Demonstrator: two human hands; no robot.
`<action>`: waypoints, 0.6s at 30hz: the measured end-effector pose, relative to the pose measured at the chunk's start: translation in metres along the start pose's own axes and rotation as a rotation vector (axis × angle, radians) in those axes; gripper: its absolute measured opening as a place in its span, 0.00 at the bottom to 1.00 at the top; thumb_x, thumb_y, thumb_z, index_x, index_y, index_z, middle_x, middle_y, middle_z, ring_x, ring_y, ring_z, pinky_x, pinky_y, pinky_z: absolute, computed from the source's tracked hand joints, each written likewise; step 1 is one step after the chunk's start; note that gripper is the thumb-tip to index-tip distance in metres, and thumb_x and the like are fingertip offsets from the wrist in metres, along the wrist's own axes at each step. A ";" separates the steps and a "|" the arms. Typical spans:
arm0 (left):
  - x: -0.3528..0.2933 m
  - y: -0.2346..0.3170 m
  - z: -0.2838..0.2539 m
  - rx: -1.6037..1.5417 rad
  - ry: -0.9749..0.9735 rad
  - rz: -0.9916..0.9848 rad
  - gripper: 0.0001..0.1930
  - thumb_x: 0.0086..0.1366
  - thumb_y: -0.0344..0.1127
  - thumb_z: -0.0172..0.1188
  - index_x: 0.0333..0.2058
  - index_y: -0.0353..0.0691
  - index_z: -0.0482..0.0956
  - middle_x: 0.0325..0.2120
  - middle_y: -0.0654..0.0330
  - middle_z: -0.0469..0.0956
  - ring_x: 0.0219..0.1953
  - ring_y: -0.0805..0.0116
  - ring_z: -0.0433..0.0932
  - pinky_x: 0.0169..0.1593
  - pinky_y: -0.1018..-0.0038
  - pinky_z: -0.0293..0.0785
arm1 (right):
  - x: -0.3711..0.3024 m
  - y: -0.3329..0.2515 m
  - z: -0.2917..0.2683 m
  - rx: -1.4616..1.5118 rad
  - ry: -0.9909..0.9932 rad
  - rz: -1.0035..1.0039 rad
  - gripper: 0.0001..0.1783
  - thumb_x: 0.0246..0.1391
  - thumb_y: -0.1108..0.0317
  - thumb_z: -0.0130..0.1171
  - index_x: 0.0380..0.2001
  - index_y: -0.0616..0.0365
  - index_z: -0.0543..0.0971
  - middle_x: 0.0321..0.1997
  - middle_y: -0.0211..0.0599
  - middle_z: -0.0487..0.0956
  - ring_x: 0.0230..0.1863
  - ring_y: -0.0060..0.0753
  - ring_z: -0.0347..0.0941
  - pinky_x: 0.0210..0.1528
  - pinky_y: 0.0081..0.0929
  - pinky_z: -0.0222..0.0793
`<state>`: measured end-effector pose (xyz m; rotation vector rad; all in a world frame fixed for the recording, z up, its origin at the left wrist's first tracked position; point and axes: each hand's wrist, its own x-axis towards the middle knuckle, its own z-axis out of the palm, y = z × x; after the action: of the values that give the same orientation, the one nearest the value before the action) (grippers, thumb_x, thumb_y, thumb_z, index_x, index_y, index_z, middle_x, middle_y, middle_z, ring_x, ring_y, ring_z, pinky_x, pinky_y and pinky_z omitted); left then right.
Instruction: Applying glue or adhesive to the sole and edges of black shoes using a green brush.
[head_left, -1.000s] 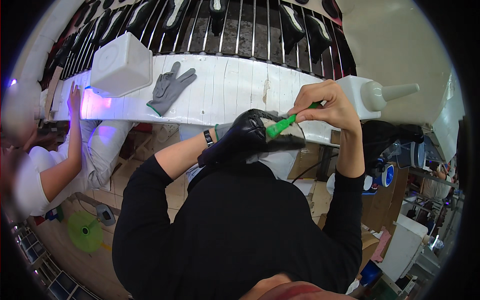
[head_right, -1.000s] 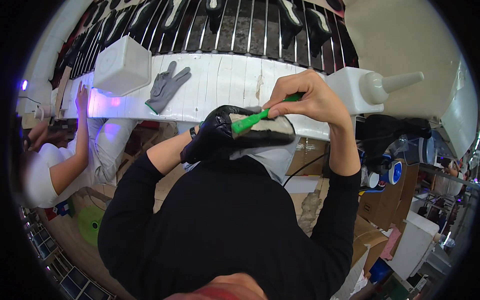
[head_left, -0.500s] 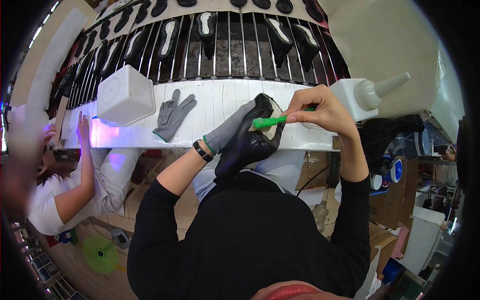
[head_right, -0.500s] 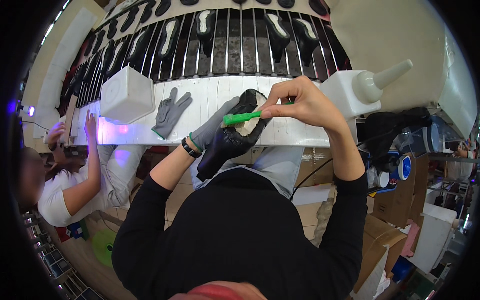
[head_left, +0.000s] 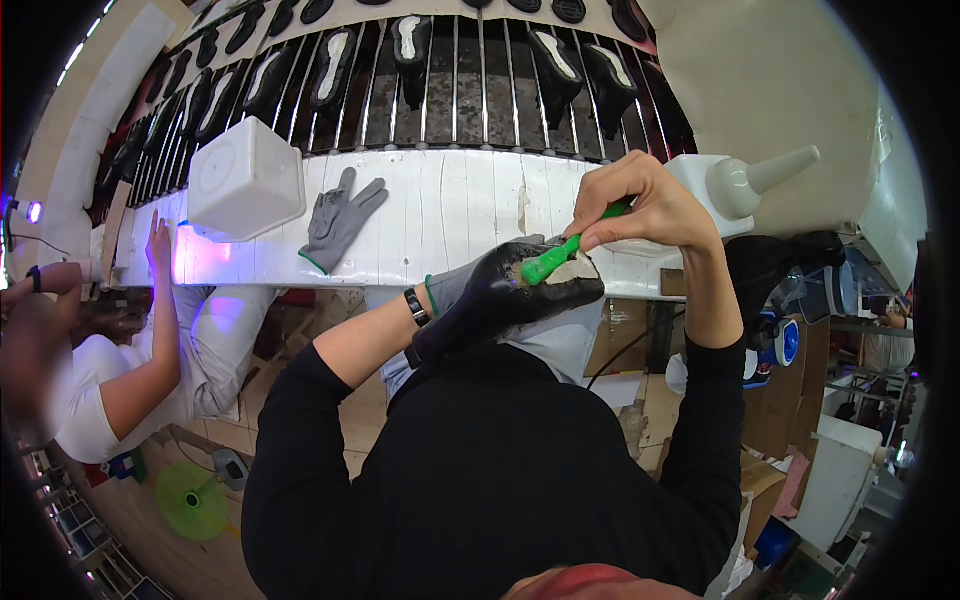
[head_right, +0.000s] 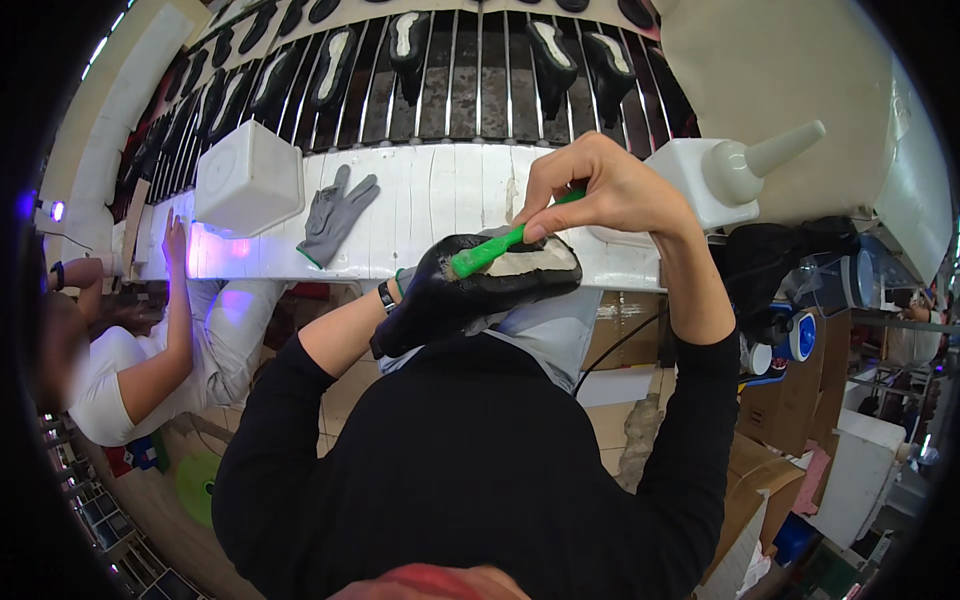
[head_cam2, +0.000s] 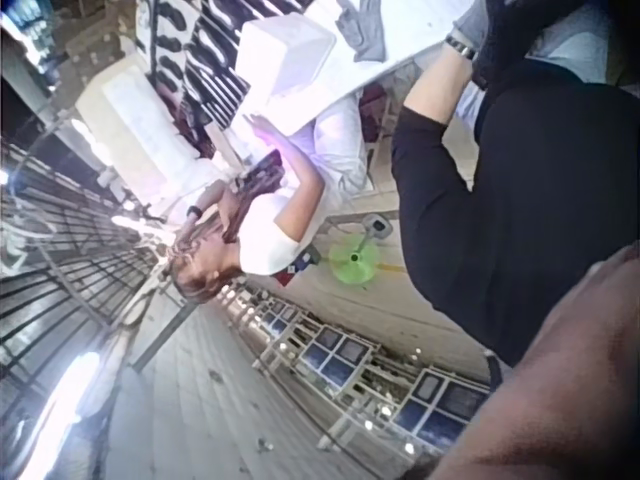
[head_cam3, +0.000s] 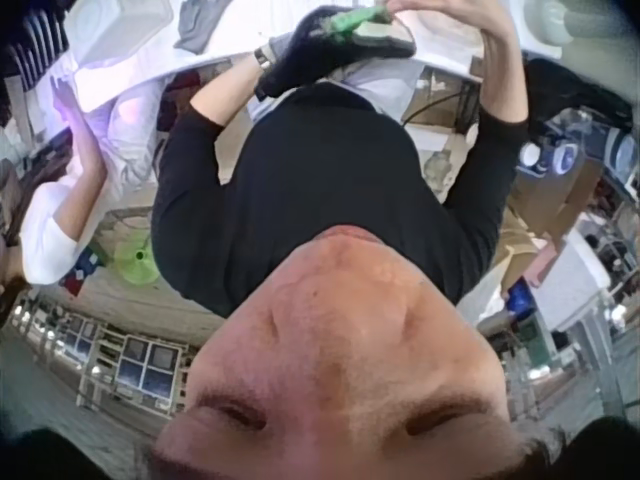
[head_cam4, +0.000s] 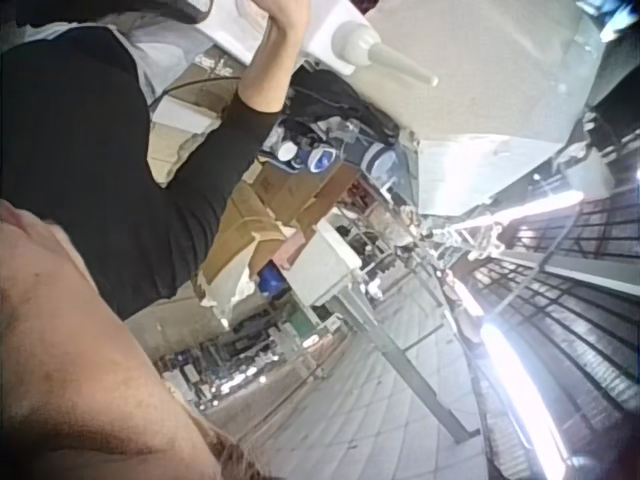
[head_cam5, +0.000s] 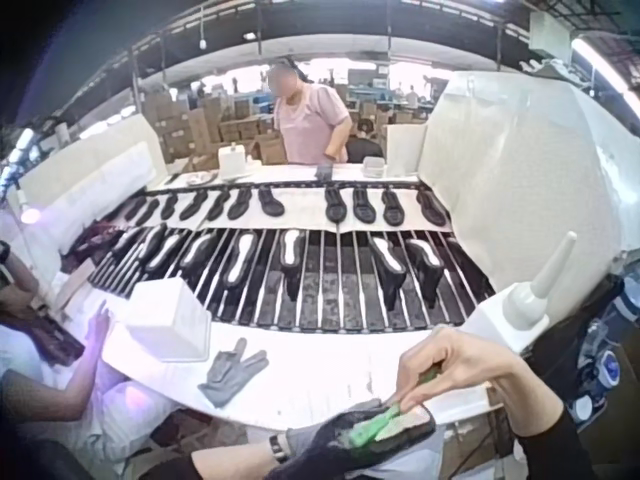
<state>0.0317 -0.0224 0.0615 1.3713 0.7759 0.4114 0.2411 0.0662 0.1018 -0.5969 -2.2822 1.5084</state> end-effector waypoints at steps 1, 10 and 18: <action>0.015 -0.049 -0.001 -0.236 -0.035 0.233 0.14 0.68 0.38 0.53 0.49 0.40 0.74 0.31 0.62 0.78 0.35 0.79 0.75 0.41 0.78 0.74 | 0.001 0.000 0.000 0.013 0.004 -0.012 0.08 0.38 0.72 0.72 0.24 0.63 0.83 0.25 0.37 0.82 0.28 0.25 0.77 0.30 0.19 0.68; 0.016 -0.089 -0.008 -0.960 -0.513 -0.046 0.20 0.67 0.34 0.52 0.55 0.32 0.68 0.38 0.56 0.77 0.36 0.73 0.78 0.35 0.81 0.75 | 0.012 0.000 -0.007 0.010 -0.099 -0.036 0.09 0.37 0.72 0.73 0.23 0.63 0.83 0.25 0.37 0.82 0.28 0.26 0.77 0.30 0.20 0.68; 0.010 -0.080 -0.009 -0.970 -0.603 0.026 0.20 0.66 0.33 0.53 0.55 0.32 0.67 0.37 0.56 0.77 0.40 0.73 0.77 0.39 0.81 0.75 | -0.002 -0.004 -0.016 -0.025 -0.276 0.082 0.08 0.40 0.71 0.72 0.26 0.62 0.84 0.25 0.33 0.82 0.26 0.21 0.73 0.28 0.19 0.63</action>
<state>0.0190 -0.0240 -0.0187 0.5209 0.0073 0.2990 0.2501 0.0765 0.1116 -0.5229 -2.5107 1.6958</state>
